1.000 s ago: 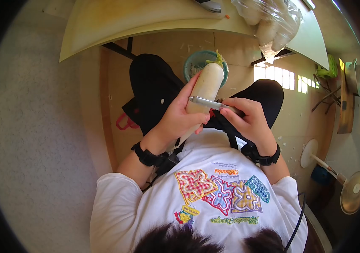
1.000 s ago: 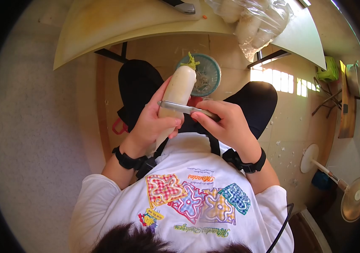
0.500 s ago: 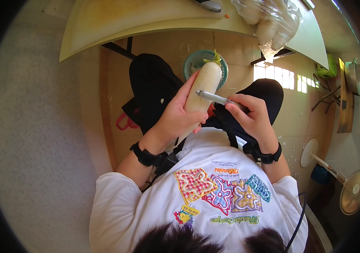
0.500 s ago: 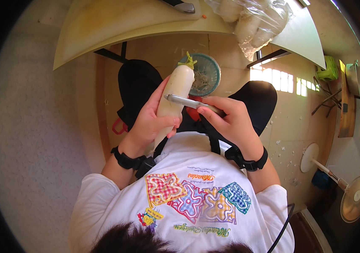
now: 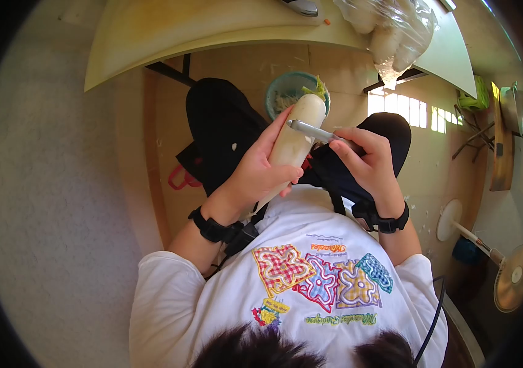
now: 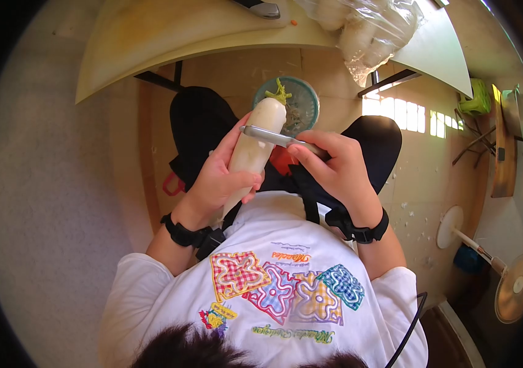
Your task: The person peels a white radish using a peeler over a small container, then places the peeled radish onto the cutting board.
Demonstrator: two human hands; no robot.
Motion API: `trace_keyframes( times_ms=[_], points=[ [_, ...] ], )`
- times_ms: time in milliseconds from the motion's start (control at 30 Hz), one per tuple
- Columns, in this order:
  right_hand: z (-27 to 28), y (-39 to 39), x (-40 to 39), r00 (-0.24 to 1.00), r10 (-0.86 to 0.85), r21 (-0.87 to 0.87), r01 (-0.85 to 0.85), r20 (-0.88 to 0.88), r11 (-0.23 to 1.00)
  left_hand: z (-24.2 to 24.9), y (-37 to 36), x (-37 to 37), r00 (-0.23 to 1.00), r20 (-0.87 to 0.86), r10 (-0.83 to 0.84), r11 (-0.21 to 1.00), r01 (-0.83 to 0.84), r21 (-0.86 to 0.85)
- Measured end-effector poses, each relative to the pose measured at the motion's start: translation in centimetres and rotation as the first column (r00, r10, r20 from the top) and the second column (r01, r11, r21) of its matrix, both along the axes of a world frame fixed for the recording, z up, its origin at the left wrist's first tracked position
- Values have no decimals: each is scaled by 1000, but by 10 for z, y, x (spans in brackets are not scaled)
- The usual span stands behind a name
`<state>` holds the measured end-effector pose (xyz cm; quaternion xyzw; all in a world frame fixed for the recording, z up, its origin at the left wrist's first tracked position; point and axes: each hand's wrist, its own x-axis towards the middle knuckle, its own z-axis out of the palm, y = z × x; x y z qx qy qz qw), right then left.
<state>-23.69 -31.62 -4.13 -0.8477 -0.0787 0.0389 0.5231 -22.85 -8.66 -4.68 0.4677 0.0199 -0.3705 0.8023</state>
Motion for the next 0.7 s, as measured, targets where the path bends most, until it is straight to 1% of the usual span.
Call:
trace_keyframes(
  times_ms=[67,167,300,367,500,600,667,700],
  points=[
    [-3,0,0,997,-69,34,70,-23,997,0,2,0,1000,-5,-11,1000,11,-9],
    [-3,-3,1,998,-59,12,59,-15,998,1,2,-1,1000,3,-18,1000,18,-6],
    [-3,-3,2,998,-57,29,57,-25,998,1,2,-1,1000,-17,-16,1000,16,0],
    [-6,-1,1,996,-89,33,89,18,995,1,2,-1,1000,-3,-11,1000,11,-19],
    [-8,-5,2,996,-82,12,81,30,997,1,1,0,1000,-2,-16,1000,16,-16],
    [-14,-11,4,993,-116,56,114,23,992,1,2,-2,999,-5,-37,999,37,-11],
    [-20,-17,6,981,-195,116,194,-8,974,0,3,-5,998,3,-70,996,70,-57],
    [-23,-21,7,981,-194,117,194,-10,974,1,3,-5,997,4,-71,996,71,-58]
  ],
)
